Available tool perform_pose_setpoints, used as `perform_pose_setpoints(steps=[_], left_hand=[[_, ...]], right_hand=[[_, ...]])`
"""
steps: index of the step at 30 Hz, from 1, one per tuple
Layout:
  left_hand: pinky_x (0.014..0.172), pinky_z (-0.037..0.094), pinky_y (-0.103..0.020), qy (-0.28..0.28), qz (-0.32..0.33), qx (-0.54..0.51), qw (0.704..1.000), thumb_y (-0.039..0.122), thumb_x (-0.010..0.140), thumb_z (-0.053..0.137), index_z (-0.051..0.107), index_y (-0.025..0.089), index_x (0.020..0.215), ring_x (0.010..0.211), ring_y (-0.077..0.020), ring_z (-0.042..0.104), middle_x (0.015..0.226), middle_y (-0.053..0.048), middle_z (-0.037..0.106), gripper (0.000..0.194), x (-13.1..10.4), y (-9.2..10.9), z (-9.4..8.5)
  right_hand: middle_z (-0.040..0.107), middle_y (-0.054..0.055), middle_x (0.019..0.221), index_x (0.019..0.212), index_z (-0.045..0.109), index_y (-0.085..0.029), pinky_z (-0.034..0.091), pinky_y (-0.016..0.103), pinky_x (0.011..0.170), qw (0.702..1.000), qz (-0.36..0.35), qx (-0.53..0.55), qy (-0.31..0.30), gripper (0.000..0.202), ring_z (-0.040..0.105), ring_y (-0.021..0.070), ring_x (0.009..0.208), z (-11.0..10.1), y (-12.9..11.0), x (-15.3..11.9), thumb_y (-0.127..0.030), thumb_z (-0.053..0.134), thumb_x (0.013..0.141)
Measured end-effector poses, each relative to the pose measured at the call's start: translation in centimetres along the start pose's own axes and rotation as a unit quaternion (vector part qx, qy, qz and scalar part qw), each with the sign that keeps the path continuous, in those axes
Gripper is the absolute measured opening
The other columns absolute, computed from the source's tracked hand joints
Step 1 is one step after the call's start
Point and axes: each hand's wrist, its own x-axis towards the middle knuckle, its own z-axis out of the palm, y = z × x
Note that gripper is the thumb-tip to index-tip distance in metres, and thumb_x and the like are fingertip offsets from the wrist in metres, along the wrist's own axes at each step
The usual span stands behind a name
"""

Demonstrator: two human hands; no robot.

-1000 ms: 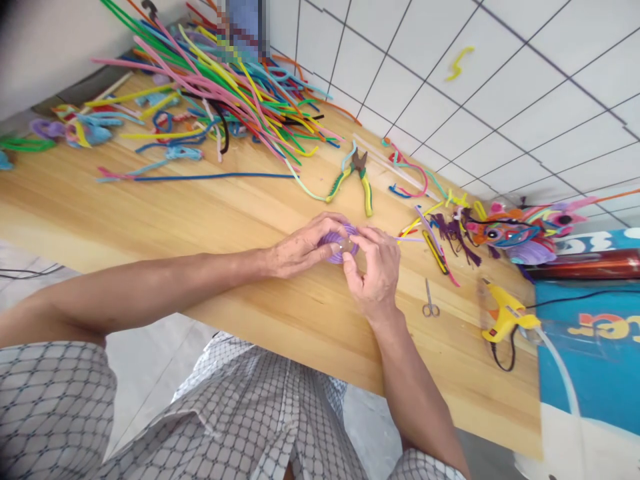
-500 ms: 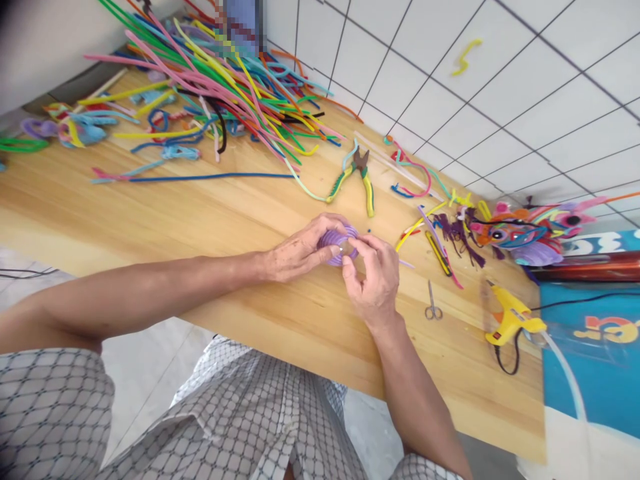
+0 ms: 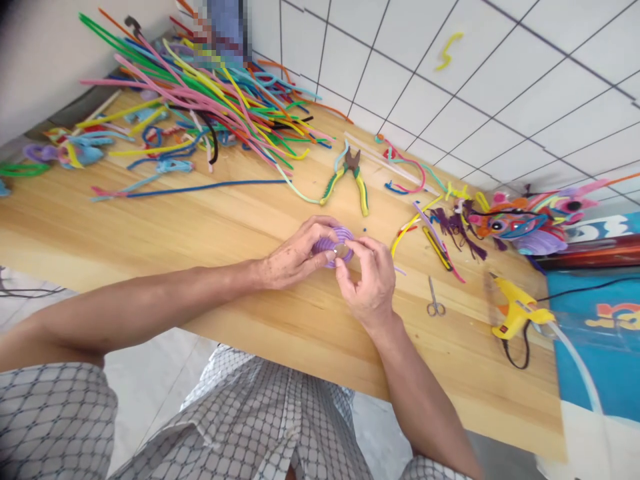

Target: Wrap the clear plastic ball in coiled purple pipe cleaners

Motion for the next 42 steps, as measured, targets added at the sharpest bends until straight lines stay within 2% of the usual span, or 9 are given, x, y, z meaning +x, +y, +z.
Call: perform_pose_setpoints(steps=[6,12,17,23,28,33,37,42], left_hand=[[0.118,0.052,-0.048,-0.002,-0.002,0.013,1.000,0.034,0.111,0.055,0.056,0.022,0.129,0.139,-0.0262,0.060,0.137,-0.016,0.064,0.022,0.0,0.3,-0.2],[0.119,0.052,-0.050,-0.006,-0.014,0.010,1.000,0.036,0.111,0.054,0.054,0.023,0.129,0.139,-0.0265,0.060,0.138,-0.017,0.064,0.022,-0.1,0.4,-0.2],[0.120,0.052,-0.050,-0.004,-0.037,0.001,0.999,0.040,0.109,0.058,0.048,0.020,0.142,0.138,-0.0282,0.061,0.142,-0.019,0.062,0.040,-0.3,0.1,-0.2],[0.130,0.042,-0.059,-0.045,-0.081,0.012,0.996,0.050,0.108,0.057,0.051,0.019,0.151,0.153,-0.0347,0.051,0.157,-0.022,0.055,0.053,-0.2,0.0,-0.7],[0.130,0.044,-0.055,-0.059,-0.094,-0.032,0.993,0.052,0.108,0.055,0.050,0.017,0.151,0.152,-0.0334,0.053,0.156,-0.022,0.055,0.056,-0.2,0.2,-1.0],[0.123,0.050,-0.051,-0.054,-0.107,-0.068,0.990,0.046,0.110,0.054,0.050,0.021,0.150,0.140,-0.0291,0.062,0.148,-0.017,0.062,0.047,-0.3,0.2,-1.3],[0.119,0.053,-0.049,-0.033,-0.115,-0.053,0.991,0.046,0.107,0.059,0.052,0.019,0.145,0.134,-0.0287,0.064,0.141,-0.016,0.065,0.047,-0.4,0.0,-1.1],[0.122,0.049,-0.054,-0.034,-0.104,-0.012,0.994,0.044,0.105,0.060,0.050,0.016,0.148,0.140,-0.0325,0.059,0.145,-0.020,0.060,0.053,-0.4,-0.1,-1.1]], right_hand=[[0.071,0.014,0.118,0.131,0.066,-0.023,0.064,0.048,0.096,1.000,-0.014,-0.014,0.014,0.033,0.073,0.0286,0.110,0.1,-0.1,0.1,-0.025,0.072,0.098],[0.072,0.014,0.121,0.136,0.066,-0.023,0.063,0.048,0.099,1.000,-0.015,-0.008,0.004,0.038,0.072,0.0294,0.113,0.1,-0.1,-0.1,-0.024,0.070,0.098],[0.072,0.014,0.122,0.138,0.065,-0.023,0.062,0.047,0.100,1.000,-0.013,-0.004,0.003,0.040,0.072,0.0293,0.113,0.2,-0.1,-0.1,-0.023,0.070,0.098],[0.072,0.015,0.121,0.136,0.067,-0.021,0.063,0.046,0.099,1.000,-0.016,0.001,0.011,0.038,0.072,0.0290,0.112,0.3,-0.1,-0.1,-0.020,0.071,0.098],[0.072,0.013,0.122,0.139,0.066,-0.024,0.063,0.047,0.098,1.000,-0.021,0.000,0.008,0.043,0.072,0.0290,0.112,0.3,-0.2,-0.1,-0.020,0.070,0.097],[0.072,0.014,0.122,0.139,0.066,-0.024,0.064,0.047,0.097,1.000,-0.025,0.003,0.008,0.043,0.073,0.0290,0.111,0.3,-0.2,-0.2,-0.019,0.071,0.096],[0.072,0.013,0.122,0.138,0.067,-0.025,0.064,0.047,0.096,1.000,-0.027,-0.001,0.006,0.043,0.073,0.0287,0.111,0.3,-0.1,-0.1,-0.018,0.070,0.096],[0.074,0.012,0.120,0.137,0.067,-0.024,0.063,0.046,0.096,1.000,-0.024,0.001,0.009,0.042,0.073,0.0282,0.110,0.3,-0.2,-0.1,-0.018,0.071,0.095]])
